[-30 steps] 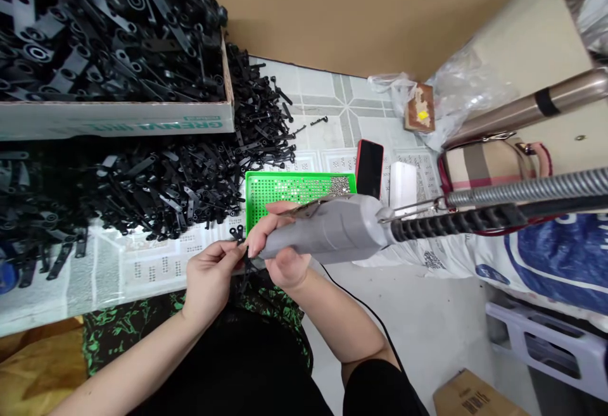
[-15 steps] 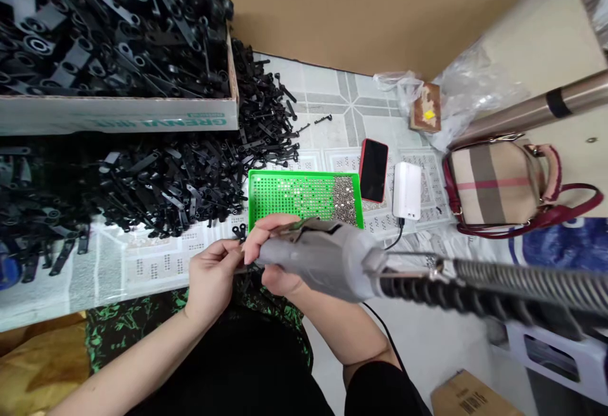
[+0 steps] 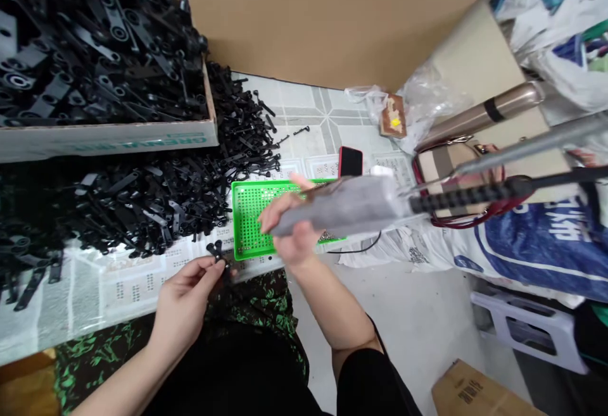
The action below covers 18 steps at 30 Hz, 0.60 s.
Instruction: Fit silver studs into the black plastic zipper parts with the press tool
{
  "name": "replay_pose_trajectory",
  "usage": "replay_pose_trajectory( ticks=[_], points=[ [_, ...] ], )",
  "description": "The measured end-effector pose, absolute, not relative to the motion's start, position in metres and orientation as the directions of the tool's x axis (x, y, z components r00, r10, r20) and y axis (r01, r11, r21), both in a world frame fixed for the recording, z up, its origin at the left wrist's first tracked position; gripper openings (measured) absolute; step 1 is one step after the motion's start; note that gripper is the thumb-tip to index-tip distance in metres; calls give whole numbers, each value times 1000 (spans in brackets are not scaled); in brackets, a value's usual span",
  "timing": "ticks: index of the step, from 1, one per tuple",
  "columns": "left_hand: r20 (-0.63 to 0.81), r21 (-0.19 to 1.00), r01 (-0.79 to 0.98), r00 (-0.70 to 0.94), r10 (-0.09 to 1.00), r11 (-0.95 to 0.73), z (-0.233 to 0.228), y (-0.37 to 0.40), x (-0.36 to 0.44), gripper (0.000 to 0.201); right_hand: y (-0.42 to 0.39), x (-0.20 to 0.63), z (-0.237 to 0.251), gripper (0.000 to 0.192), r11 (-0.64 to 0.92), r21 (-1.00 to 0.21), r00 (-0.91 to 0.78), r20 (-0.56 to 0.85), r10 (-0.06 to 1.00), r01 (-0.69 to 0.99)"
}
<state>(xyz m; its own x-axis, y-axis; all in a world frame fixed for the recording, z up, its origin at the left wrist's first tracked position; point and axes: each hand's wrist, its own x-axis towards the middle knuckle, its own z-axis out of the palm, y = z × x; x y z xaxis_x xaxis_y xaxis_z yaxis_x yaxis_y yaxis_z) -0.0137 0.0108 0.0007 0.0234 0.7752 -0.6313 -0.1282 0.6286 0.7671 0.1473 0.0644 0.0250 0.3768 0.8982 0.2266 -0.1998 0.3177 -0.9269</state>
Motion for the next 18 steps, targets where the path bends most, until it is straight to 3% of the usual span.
replay_pose_trajectory(
  ticks=[2, 4, 9, 18],
  points=[
    [-676, 708, -138, 154, 721, 693, 5, 7, -15, 28, 86, 162, 26, 54, 399, -912, 557, 281, 782, -99],
    [-716, 637, -139, 259, 648, 758, 9, 5, -10, 36, 104, 172, 21, 45, 409, -909, 611, 279, 741, -80],
    [-794, 531, -160, 248, 554, 832, 8, 10, 9, 43, 116, 175, 0, 38, 384, -909, 563, 233, 793, -165],
    [-798, 542, -179, 195, 570, 821, 9, 14, 14, 43, 110, 173, -4, 41, 373, -918, 533, 251, 808, -134]
  ],
)
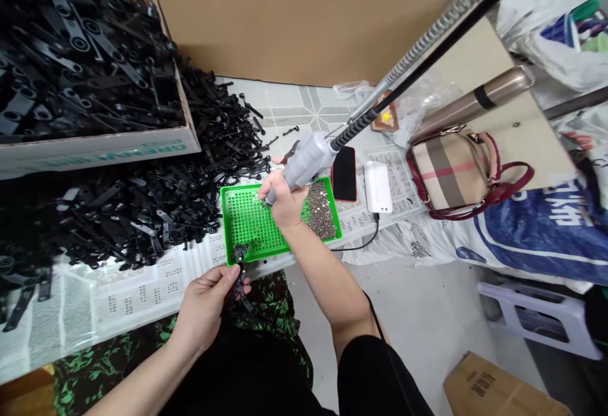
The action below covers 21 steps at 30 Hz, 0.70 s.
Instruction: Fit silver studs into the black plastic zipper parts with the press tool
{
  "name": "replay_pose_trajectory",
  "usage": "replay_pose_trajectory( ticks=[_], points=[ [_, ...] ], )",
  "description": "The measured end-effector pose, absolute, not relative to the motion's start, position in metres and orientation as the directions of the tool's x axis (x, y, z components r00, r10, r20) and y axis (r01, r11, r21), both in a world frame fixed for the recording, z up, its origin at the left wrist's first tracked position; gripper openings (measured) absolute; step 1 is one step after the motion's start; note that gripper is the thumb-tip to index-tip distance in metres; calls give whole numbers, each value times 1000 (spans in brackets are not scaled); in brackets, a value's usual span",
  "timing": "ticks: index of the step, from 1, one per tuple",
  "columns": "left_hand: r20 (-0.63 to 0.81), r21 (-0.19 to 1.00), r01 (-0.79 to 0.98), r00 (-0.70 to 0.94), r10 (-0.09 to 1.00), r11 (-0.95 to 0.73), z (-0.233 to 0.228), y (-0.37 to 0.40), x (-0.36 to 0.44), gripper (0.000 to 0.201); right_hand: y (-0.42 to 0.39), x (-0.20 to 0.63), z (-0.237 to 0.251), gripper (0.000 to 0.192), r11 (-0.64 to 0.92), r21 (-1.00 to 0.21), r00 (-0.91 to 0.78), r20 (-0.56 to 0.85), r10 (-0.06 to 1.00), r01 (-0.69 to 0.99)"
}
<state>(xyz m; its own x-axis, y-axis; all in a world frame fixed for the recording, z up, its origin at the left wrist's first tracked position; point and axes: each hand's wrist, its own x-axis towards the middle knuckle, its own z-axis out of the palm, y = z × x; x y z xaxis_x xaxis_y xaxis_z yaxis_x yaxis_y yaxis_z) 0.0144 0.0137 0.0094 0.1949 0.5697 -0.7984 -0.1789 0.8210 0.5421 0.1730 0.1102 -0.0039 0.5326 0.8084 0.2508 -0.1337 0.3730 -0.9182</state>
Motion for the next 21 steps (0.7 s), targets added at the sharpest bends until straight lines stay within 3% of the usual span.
replay_pose_trajectory(
  ticks=[4, 10, 13, 17, 21],
  points=[
    [-797, 534, -189, 213, 565, 824, 15, 15, 13, 40, 108, 171, -9, 46, 352, -935, 514, 285, 809, -37],
    [-768, 569, -147, 258, 587, 809, 10, 14, 10, 29, 97, 172, 11, 44, 420, -907, 568, 326, 756, -39],
    [-727, 626, -107, 280, 628, 772, 3, 13, 10, 25, 75, 164, 31, 40, 431, -895, 534, 309, 787, -117],
    [-691, 674, -68, 293, 660, 736, 0, 14, 10, 24, 41, 145, 40, 41, 365, -879, 355, 251, 901, -306],
    [-689, 684, -47, 285, 666, 728, 1, 14, 10, 24, 27, 134, 30, 43, 367, -866, 299, 271, 915, -339]
  ],
)
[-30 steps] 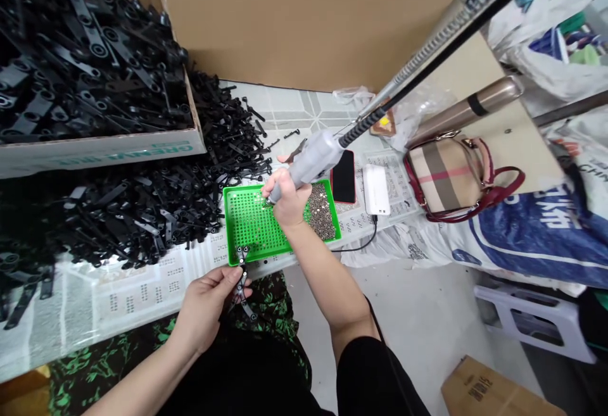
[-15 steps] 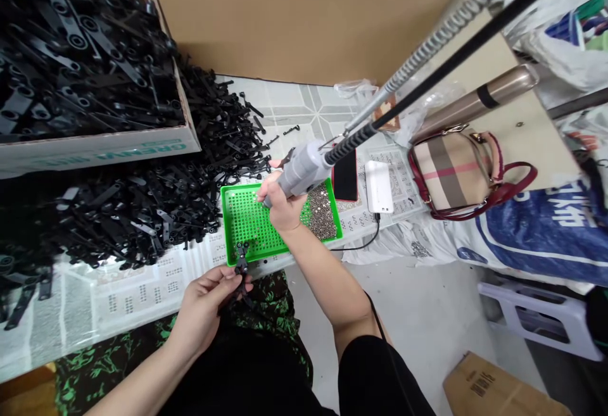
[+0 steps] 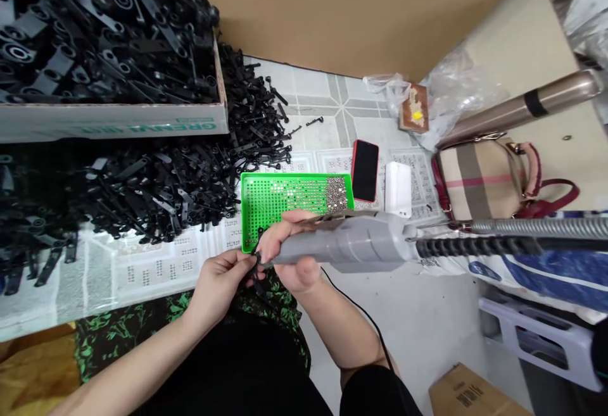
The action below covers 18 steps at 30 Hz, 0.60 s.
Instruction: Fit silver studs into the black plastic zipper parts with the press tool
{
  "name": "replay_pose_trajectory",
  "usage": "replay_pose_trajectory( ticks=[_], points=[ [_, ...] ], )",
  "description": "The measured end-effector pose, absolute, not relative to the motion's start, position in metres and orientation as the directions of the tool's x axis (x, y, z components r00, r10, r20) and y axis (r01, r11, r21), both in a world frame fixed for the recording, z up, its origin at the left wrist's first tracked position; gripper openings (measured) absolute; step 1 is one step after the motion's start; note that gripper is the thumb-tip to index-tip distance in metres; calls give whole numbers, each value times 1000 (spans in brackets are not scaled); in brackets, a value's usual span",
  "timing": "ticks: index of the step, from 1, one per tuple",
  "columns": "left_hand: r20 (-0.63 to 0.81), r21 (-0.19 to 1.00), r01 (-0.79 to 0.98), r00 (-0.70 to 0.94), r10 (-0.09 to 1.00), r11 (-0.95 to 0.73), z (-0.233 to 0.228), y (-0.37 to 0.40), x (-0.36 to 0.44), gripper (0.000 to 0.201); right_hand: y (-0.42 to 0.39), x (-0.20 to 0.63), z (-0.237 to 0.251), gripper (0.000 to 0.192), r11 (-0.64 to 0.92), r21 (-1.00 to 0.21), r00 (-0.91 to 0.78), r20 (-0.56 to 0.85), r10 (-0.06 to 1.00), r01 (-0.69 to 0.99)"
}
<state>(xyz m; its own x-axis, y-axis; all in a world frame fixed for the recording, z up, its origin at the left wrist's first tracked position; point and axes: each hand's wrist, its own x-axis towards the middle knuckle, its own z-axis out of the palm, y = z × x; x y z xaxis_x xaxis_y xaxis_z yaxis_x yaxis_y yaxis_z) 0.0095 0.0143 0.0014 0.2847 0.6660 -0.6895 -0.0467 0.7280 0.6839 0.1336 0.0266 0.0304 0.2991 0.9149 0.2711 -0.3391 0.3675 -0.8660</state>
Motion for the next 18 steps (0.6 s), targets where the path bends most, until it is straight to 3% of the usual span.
replay_pose_trajectory(
  ticks=[18],
  points=[
    [-690, 686, -50, 271, 671, 726, 3, 15, 10, 22, 29, 126, 29, 44, 362, -884, 326, 263, 908, -295]
  ],
)
